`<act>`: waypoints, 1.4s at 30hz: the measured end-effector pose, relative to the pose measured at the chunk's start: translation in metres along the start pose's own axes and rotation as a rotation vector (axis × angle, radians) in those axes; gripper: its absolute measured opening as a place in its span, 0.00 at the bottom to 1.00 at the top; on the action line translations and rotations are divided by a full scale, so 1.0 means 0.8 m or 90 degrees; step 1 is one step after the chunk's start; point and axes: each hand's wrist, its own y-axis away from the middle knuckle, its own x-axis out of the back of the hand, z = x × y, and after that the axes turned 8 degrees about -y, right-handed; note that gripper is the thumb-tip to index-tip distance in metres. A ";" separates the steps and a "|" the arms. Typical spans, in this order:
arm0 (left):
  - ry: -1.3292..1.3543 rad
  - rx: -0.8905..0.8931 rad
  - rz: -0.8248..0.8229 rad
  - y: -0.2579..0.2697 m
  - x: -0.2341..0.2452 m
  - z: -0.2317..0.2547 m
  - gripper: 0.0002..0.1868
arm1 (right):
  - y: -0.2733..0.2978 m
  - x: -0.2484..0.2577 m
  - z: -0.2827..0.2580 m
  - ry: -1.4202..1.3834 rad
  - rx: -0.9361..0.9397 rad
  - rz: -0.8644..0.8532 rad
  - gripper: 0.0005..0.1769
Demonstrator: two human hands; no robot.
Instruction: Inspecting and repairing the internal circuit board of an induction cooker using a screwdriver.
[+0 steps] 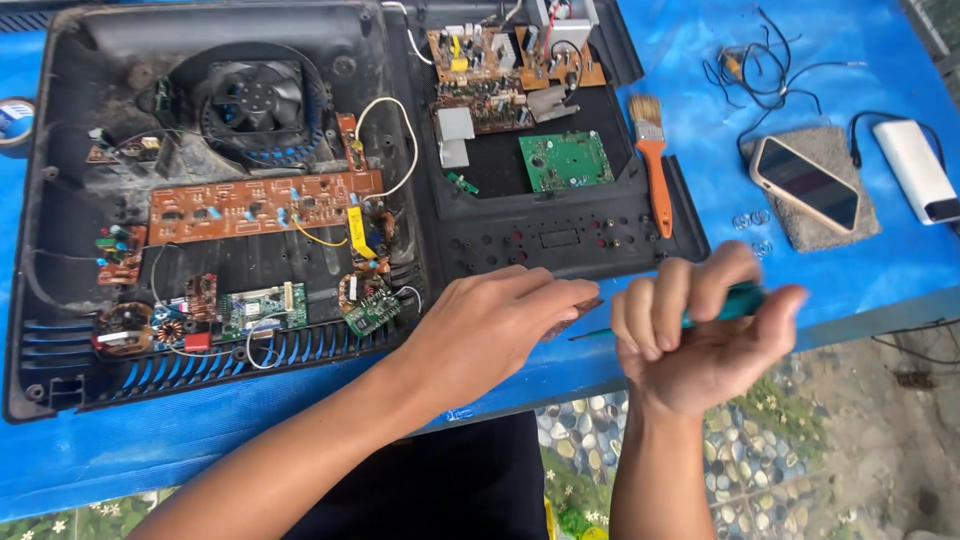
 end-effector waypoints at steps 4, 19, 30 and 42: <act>0.011 -0.006 0.009 0.008 -0.001 -0.006 0.18 | 0.022 0.019 0.010 -0.086 -0.060 0.053 0.26; 0.072 0.056 -0.061 -0.005 0.006 -0.002 0.08 | 0.032 -0.010 0.025 0.046 -0.022 0.042 0.35; 0.040 0.042 -0.068 -0.006 0.004 -0.004 0.07 | 0.037 -0.006 0.027 0.037 -0.077 0.057 0.36; 0.061 0.042 -0.066 -0.006 0.005 -0.002 0.04 | 0.030 -0.010 0.016 0.075 0.016 0.048 0.36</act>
